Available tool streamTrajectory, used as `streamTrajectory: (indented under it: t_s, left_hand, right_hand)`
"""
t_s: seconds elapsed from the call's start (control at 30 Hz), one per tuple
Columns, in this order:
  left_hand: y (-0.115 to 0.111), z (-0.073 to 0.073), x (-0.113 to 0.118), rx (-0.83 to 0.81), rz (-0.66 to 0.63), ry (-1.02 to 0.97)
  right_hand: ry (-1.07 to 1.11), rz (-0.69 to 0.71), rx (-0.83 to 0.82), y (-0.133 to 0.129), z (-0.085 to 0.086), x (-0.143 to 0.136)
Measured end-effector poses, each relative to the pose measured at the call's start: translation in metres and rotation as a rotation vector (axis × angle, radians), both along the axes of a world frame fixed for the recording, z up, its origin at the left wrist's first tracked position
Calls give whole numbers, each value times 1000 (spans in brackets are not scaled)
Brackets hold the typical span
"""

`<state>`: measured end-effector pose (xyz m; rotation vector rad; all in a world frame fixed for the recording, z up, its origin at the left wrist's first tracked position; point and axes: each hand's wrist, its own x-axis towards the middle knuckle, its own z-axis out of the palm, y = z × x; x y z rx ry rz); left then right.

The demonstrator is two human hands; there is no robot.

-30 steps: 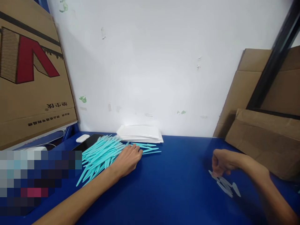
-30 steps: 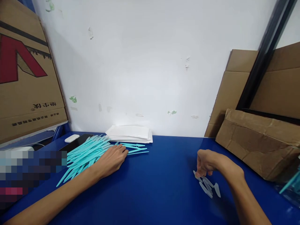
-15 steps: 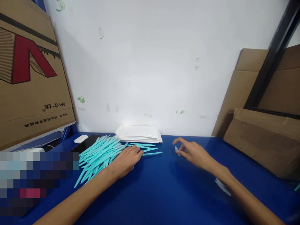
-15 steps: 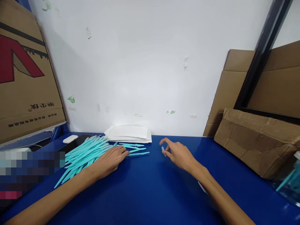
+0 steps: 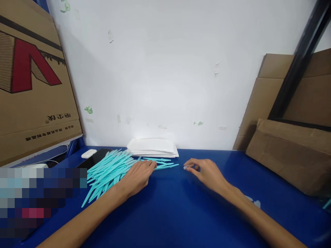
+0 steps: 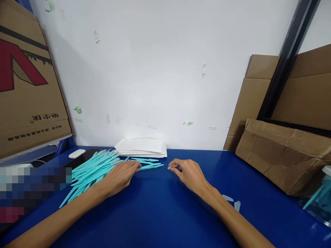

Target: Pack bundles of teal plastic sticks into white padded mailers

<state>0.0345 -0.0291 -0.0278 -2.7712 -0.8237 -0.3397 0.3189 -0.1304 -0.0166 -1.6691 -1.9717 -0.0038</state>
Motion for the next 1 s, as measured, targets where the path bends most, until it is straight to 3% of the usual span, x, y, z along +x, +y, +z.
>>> streamTrajectory:
  t_s: [0.17, 0.33, 0.8, 1.0]
  left_hand:
    - [-1, 2, -2, -87, -42, -78]
    - [-3, 3, -1, -129, -50, -92]
    - [-7, 7, -1, -119, -29, -70]
    - [-7, 6, 1, -106, -82, -78]
  right_hand:
    - [4, 7, 60, 0, -1, 0]
    - [56, 19, -14, -1, -1, -4]
    - [23, 29, 117, -2, 0, -3]
    - [32, 53, 148, -2, 0, -6]
